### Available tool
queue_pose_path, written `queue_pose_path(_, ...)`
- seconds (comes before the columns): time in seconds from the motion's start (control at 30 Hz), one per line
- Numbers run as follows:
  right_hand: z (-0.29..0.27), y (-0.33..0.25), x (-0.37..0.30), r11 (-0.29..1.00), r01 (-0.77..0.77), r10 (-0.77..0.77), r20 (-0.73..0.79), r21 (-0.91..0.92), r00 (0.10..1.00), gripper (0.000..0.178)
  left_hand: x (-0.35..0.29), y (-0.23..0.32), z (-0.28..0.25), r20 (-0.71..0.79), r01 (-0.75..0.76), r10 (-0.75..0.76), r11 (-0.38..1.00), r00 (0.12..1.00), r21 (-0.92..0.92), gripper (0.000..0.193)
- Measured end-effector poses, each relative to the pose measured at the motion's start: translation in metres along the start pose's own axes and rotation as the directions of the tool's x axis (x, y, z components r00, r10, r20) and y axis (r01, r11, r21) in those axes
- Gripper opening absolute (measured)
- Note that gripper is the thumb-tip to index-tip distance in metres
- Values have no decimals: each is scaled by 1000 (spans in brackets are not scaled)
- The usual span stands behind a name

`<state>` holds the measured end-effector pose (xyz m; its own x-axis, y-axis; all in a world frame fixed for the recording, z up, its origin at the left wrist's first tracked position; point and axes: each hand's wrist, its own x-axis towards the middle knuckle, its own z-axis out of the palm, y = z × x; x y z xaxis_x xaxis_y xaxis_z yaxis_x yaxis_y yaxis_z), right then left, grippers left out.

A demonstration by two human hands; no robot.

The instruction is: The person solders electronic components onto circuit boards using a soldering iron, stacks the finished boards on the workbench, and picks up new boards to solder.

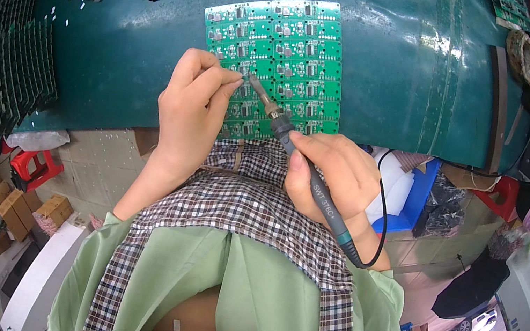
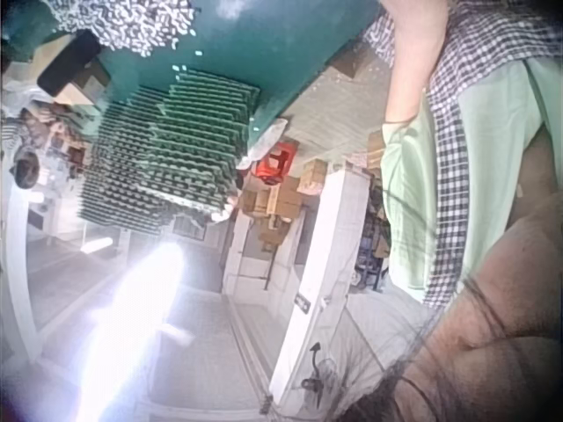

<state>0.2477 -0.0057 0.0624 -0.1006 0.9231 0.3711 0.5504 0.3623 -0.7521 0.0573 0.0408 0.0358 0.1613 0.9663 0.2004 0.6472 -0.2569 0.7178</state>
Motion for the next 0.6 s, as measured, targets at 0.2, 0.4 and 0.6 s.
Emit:
queue_pose_path(0.2, -6, 2, 0, 998, 51, -52, -23, -19, 998, 13, -3, 2, -1, 22, -18, 18, 1000, 1000, 16, 13)
queue_pose_path(0.4, -10, 3, -4, 998, 55, -56, -9, -29, 998, 13, -11, 3, -8, -4, 56, -56, 998, 998, -17, 14)
queue_pose_path(0.6, -6, 4, -3, 998, 59, -59, -10, -8, 998, 11, -14, 1, -3, -6, 32, -32, 999, 999, -29, 15)
